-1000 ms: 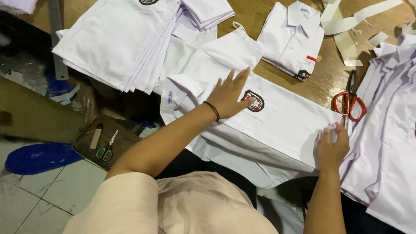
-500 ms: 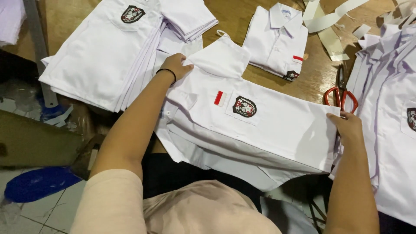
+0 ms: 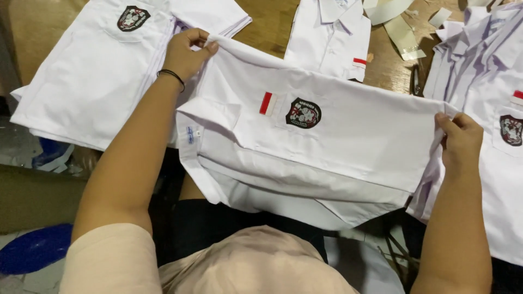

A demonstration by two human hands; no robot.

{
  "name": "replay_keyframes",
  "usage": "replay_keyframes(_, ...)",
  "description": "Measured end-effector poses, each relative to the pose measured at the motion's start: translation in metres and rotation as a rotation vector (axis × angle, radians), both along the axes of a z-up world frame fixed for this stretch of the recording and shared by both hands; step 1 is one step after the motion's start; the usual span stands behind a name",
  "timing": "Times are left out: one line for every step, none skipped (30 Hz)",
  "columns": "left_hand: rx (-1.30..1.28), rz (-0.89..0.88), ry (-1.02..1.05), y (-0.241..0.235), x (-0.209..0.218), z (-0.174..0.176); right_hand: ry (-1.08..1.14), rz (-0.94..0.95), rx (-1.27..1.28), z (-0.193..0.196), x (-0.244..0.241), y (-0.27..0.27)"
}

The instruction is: The person folds a white shirt on a wooden table, smoothing the fabric with their hands and folding the bottom edge toward the collar.

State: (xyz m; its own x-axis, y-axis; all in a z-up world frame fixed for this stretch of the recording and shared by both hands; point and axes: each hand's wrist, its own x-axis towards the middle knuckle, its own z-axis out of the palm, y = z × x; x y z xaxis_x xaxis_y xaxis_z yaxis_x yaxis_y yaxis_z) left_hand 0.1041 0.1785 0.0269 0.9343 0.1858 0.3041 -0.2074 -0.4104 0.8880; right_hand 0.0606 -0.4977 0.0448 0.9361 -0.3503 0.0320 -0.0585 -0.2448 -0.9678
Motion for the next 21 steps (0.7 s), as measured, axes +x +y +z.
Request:
replay_keyframes(-0.004, -0.009, -0.001, -0.006, 0.004, 0.009, -0.001, -0.009, -0.004, 0.002, 0.007, -0.004)
replay_keyframes(0.024, 0.012, -0.021, -0.008, 0.006, 0.021, -0.009, -0.025, -0.007, 0.002, 0.018, -0.004)
replay_keyframes(0.051, 0.032, -0.041, -0.01, 0.009, 0.032, -0.016, -0.042, -0.01, 0.002, 0.029, -0.004)
replay_keyframes(0.054, 0.03, -0.044, -0.012, 0.013, 0.038, -0.018, -0.044, -0.007, 0.009, 0.034, 0.003)
replay_keyframes(0.091, 0.09, -0.002, -0.014, 0.018, 0.043, 0.03, -0.062, -0.1, 0.016, 0.039, 0.01)
replay_keyframes(0.129, 0.147, 0.038, -0.017, 0.023, 0.049, 0.079, -0.082, -0.193, 0.024, 0.044, 0.016)
replay_keyframes(0.132, 0.142, 0.035, -0.02, 0.03, 0.055, 0.077, -0.087, -0.19, 0.028, 0.052, 0.018)
replay_keyframes(0.161, 0.204, 0.062, -0.022, 0.036, 0.061, 0.104, -0.099, -0.204, 0.032, 0.061, 0.021)
replay_keyframes(0.19, 0.265, 0.089, -0.023, 0.042, 0.066, 0.132, -0.111, -0.219, 0.036, 0.069, 0.024)
replay_keyframes(0.193, 0.262, 0.088, -0.024, 0.052, 0.067, 0.132, -0.114, -0.215, 0.038, 0.079, 0.025)
replay_keyframes(0.179, 0.309, 0.068, -0.025, 0.061, 0.069, 0.117, -0.123, -0.201, 0.041, 0.089, 0.027)
replay_keyframes(0.163, 0.356, 0.05, -0.026, 0.071, 0.069, 0.102, -0.131, -0.19, 0.044, 0.098, 0.028)
replay_keyframes(0.165, 0.353, 0.05, -0.027, 0.08, 0.067, 0.103, -0.134, -0.188, 0.043, 0.109, 0.026)
replay_keyframes(0.167, 0.393, 0.024, -0.026, 0.09, 0.066, 0.107, -0.177, -0.211, 0.043, 0.121, 0.024)
replay_keyframes(0.168, 0.433, -0.001, -0.026, 0.1, 0.066, 0.112, -0.219, -0.233, 0.043, 0.132, 0.023)
replay_keyframes(0.17, 0.431, -0.001, -0.027, 0.103, 0.064, 0.112, -0.22, -0.231, 0.044, 0.134, 0.027)
replay_keyframes(0.186, 0.432, -0.007, -0.028, 0.107, 0.062, 0.083, -0.233, -0.263, 0.046, 0.135, 0.032)
replay_keyframes(0.202, 0.433, -0.013, -0.029, 0.11, 0.06, 0.053, -0.247, -0.295, 0.048, 0.137, 0.037)
replay_keyframes(0.204, 0.431, -0.014, -0.027, 0.112, 0.052, 0.052, -0.249, -0.292, 0.037, 0.143, 0.033)
replay_keyframes(0.337, 0.334, 0.129, -0.023, 0.112, 0.041, 0.101, -0.212, -0.353, 0.026, 0.149, 0.029)
replay_keyframes(0.468, 0.232, 0.271, -0.02, 0.111, 0.03, 0.149, -0.175, -0.413, 0.014, 0.155, 0.025)
